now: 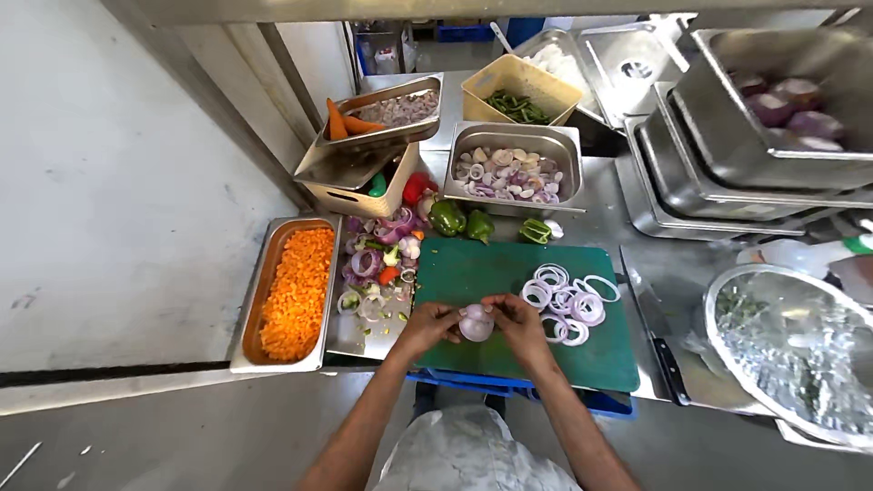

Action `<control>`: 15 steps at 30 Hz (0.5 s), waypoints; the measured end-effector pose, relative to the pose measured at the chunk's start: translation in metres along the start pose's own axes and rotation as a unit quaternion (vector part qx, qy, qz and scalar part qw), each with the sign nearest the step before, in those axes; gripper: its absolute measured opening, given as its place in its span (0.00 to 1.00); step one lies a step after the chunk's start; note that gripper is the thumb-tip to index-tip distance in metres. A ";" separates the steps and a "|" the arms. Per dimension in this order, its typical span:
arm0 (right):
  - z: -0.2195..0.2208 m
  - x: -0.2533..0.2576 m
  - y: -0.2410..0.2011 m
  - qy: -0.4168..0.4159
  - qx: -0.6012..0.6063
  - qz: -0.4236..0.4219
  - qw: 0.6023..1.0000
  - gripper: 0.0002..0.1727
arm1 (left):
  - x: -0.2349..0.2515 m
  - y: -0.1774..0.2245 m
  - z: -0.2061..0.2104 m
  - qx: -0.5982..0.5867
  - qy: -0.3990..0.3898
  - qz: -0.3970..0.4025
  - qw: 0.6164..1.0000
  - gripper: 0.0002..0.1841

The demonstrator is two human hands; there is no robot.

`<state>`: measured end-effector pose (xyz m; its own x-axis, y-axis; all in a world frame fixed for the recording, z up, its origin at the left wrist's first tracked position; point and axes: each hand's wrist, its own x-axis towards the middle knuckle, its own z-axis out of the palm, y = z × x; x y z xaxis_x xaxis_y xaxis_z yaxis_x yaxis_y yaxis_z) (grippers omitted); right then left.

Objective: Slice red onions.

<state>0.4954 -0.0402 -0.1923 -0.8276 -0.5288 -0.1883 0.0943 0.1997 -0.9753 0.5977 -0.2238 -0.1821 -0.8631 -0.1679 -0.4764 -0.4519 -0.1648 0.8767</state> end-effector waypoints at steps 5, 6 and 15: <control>-0.004 0.000 -0.006 0.025 0.007 -0.004 1.000 0.14 | 0.002 0.003 0.010 -0.069 0.003 0.025 0.997 0.15; -0.005 -0.001 -0.008 0.015 0.018 0.009 1.000 0.15 | 0.004 0.004 0.013 -0.080 0.011 0.038 0.996 0.15; -0.008 0.015 -0.032 0.067 0.117 -0.014 0.991 0.15 | 0.025 0.035 0.025 -0.219 -0.009 0.033 0.975 0.15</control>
<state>0.4757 -0.0477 -0.1630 -0.8957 -0.4148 -0.1599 0.1840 -0.0185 -0.9828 0.5542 -0.2098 -0.1617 -0.8929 -0.1751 -0.4148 -0.2588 -0.5542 0.7911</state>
